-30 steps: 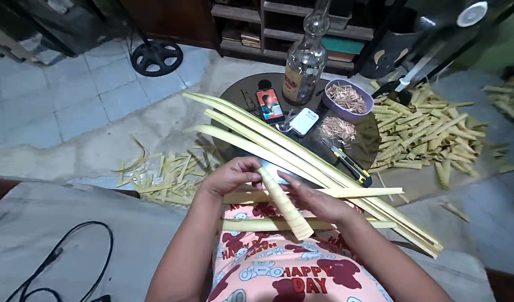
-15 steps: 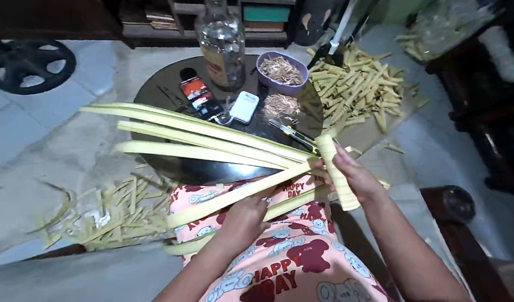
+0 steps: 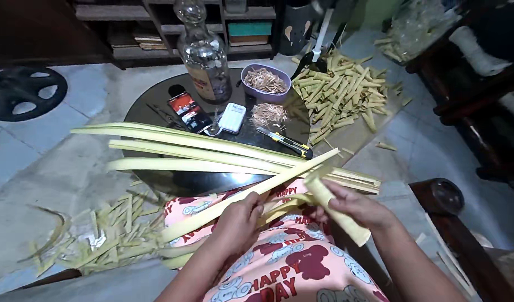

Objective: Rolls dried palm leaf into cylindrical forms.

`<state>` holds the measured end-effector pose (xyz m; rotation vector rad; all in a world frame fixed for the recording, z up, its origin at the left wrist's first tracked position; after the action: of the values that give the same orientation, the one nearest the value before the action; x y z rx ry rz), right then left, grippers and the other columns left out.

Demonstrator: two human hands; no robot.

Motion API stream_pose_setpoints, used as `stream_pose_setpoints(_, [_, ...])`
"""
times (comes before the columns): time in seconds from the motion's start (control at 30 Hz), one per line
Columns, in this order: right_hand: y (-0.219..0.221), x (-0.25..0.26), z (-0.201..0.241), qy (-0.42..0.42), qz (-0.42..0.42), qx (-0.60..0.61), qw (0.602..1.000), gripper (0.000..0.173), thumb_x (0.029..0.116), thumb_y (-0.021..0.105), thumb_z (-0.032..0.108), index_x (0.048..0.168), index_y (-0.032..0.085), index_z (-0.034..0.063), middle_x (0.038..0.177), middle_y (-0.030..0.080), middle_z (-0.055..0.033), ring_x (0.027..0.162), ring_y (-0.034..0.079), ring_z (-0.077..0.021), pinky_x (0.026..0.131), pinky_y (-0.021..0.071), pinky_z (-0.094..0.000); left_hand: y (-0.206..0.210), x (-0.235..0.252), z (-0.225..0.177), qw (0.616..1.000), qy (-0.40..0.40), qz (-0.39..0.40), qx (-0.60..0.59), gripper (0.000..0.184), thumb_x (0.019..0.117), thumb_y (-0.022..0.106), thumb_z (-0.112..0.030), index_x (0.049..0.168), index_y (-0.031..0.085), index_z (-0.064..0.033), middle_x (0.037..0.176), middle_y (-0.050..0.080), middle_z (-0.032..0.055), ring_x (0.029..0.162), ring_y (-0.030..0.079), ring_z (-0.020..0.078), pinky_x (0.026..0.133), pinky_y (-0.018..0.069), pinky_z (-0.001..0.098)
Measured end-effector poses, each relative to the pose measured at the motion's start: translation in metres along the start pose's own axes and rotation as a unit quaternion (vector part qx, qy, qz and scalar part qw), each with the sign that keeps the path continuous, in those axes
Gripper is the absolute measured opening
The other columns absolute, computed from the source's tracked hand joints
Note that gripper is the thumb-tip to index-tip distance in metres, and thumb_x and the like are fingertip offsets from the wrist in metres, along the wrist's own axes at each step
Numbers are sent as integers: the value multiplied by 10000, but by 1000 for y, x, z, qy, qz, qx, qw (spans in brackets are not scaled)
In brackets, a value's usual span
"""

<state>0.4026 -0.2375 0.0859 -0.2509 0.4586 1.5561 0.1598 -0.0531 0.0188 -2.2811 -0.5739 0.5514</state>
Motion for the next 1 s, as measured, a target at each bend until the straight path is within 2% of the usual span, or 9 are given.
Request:
stream_pose_setpoints(0.17, [22,7,-5,-17,96,49,994,777,922,696,428,1599,357,254,1206,688,-129,942,691,-189,817,596,-337,-6,12,-3,996,-24,-7,-91,230,1046,505,-368,1130,664,-225,818,684,-55,699,659,87,645,588,343])
stream_pose_setpoints(0.23, [22,17,-8,-31,51,65,996,734,940,673,396,1592,364,259,1188,699,-139,924,700,-196,772,605,-336,-6,11,-18,991,-9,-6,-136,217,1043,533,-341,1133,670,-199,835,697,-45,702,669,90,640,594,328])
stream_pose_setpoints(0.43, [-12,21,8,-236,-193,95,948,586,1048,524,346,1583,307,243,1149,719,-102,1037,709,-234,932,594,-425,0,2,-21,983,29,46,-178,260,959,692,-338,1199,675,-238,939,730,-34,763,695,100,652,605,332])
stream_pose_setpoints(0.57, [-2,18,18,-199,-123,27,972,713,964,655,461,1581,364,255,1212,709,-97,1052,711,-242,926,605,-422,-10,-4,-12,981,29,48,-186,205,1009,622,-321,1166,712,-224,901,731,-51,760,685,77,688,593,308])
stream_pose_setpoints(0.63, [17,27,21,-211,-77,27,974,761,984,641,399,1623,264,228,1324,652,-138,1141,679,-293,972,587,-455,-4,-2,-21,978,44,63,-192,219,1013,616,-324,1181,710,-219,889,735,-49,735,679,77,662,585,301])
stream_pose_setpoints(0.73, [13,31,30,-287,-160,23,944,675,1032,580,333,1618,258,242,1227,704,-86,1051,715,-230,877,626,-388,-5,-4,-24,974,54,64,-209,225,1016,613,-336,1162,703,-191,853,723,-32,694,669,85,601,566,286])
stream_pose_setpoints(0.8, [-12,18,38,-322,-254,-26,912,692,1041,576,338,1623,216,241,1236,704,3,1057,709,-149,898,618,-328,-28,-20,-5,991,40,10,-129,184,1004,623,-355,1067,712,-207,858,718,-56,760,680,79,703,594,330])
stream_pose_setpoints(0.87, [-48,-1,45,-327,-346,-101,874,718,1059,539,309,1626,134,133,1268,674,15,1058,697,-99,923,602,-307,-58,-47,37,998,0,-40,-53,191,1007,605,-388,1026,731,-247,875,721,-70,805,688,88,771,596,381])
stream_pose_setpoints(1.0, [-92,-24,30,-241,-421,-146,862,745,1044,499,297,1625,98,58,1255,625,-69,940,690,-82,799,613,-286,-108,-133,154,985,-146,-90,-18,254,991,598,-505,998,755,-305,803,707,-75,671,654,101,617,571,388])
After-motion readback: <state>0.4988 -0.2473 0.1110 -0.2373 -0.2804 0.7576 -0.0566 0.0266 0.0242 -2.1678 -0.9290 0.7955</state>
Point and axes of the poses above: each hand's wrist, its own x-axis towards the middle knuckle, its own y-axis out of the palm, z = x × y, the point moved 5 cm from there along x, towards the middle knuckle
